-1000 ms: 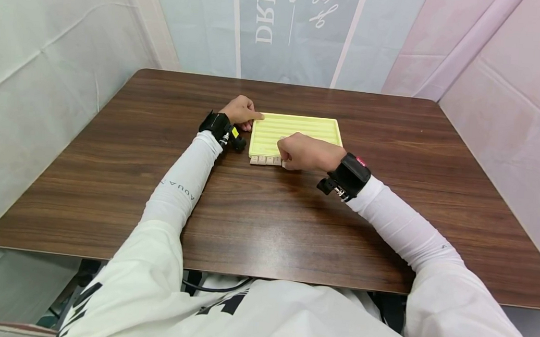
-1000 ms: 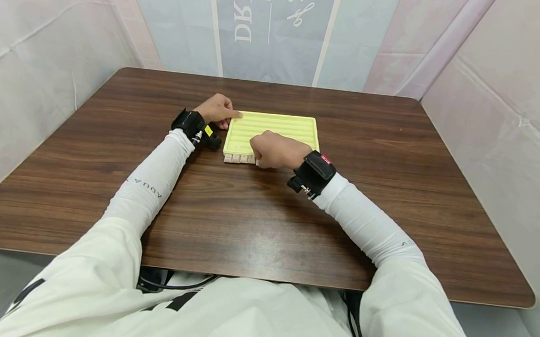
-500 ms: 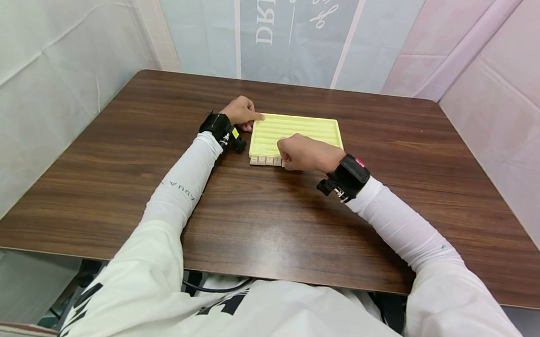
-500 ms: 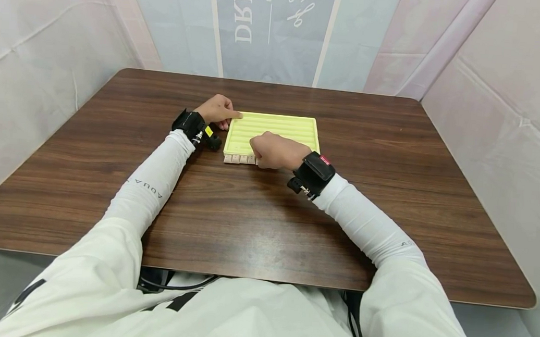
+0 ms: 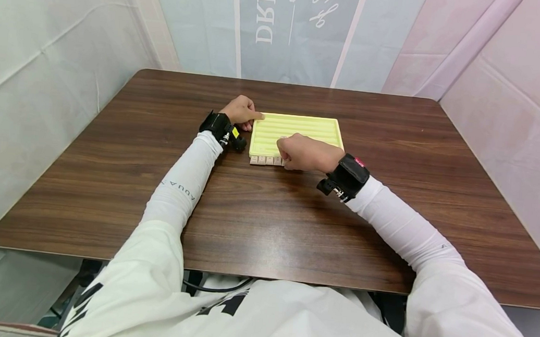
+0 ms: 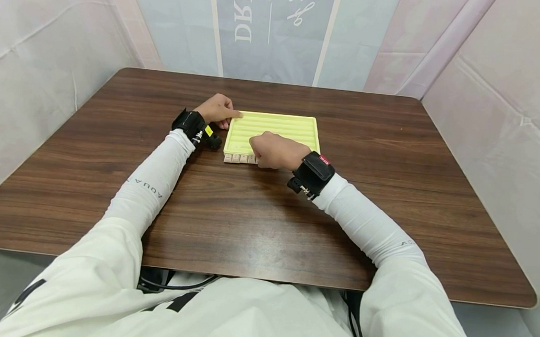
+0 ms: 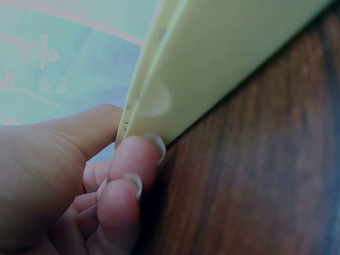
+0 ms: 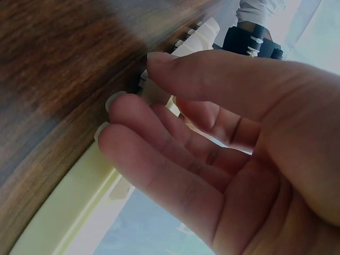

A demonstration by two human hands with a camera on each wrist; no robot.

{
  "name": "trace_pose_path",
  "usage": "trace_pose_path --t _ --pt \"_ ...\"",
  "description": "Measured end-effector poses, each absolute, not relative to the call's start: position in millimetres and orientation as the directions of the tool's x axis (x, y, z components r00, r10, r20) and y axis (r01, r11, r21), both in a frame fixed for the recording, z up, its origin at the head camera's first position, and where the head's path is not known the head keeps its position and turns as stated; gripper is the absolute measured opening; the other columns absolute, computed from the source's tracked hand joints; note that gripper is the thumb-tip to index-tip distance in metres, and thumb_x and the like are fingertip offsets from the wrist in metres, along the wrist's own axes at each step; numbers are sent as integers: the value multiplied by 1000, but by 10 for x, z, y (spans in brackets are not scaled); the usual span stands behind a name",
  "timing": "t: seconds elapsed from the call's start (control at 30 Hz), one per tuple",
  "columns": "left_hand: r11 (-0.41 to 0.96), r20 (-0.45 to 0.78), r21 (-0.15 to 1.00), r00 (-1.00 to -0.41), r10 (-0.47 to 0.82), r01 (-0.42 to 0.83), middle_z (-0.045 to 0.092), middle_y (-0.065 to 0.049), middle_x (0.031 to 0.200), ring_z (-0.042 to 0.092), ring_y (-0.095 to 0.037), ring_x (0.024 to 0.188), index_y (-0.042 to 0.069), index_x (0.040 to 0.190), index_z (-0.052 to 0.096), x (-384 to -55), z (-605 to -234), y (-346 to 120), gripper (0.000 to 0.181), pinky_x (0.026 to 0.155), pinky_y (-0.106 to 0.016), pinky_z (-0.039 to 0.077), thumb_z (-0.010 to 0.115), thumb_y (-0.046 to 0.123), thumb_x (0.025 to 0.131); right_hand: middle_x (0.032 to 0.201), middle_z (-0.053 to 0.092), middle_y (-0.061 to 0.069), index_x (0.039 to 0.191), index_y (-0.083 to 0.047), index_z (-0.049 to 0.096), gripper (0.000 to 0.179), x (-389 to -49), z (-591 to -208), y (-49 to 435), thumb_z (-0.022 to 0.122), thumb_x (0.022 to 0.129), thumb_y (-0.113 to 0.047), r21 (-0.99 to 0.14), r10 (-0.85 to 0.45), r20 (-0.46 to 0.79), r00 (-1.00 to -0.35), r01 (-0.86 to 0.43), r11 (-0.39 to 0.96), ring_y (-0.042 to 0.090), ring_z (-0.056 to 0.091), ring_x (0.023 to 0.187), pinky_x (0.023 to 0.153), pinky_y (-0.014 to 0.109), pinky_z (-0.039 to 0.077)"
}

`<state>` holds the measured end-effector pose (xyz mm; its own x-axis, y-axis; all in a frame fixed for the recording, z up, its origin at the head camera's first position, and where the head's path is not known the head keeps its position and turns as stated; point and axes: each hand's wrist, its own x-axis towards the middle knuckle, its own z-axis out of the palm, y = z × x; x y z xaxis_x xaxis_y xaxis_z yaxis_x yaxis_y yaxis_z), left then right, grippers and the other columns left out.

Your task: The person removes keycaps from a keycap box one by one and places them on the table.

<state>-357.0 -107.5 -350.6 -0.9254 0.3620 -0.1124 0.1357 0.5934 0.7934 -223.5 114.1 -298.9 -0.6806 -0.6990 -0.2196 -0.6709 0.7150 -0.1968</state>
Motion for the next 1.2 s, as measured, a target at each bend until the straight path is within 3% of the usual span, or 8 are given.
trace_pose_path --t 0.57,1.0,1.2 --pt "593 -117 794 -922 368 136 57 3 54 58 -8 44 5 80 55 -3574 -3509 -1081 28 49 -23 52 65 28 92 82 58 6 98 -7 55 17 -2264 -2855 1220 66 89 -16 -172 -668 -255 -699 -647 743 19 55 74 67 28 44" --pt "581 -107 801 -920 378 146 57 2 56 57 -8 45 5 81 55 -3607 -3547 -1081 27 49 -23 52 65 27 93 100 60 11 112 -3 55 28 -2259 -2658 1354 66 91 -17 -184 -635 -256 -729 -608 773 23 56 92 81 35 45" --pt "585 -101 797 -920 379 153 57 2 56 57 -8 45 5 81 55 -3589 -3543 -1091 27 49 -23 52 64 27 93 100 58 12 114 -3 52 27 -2249 -2583 1401 63 93 -16 -216 -618 -254 -744 -579 786 24 54 90 76 34 43"
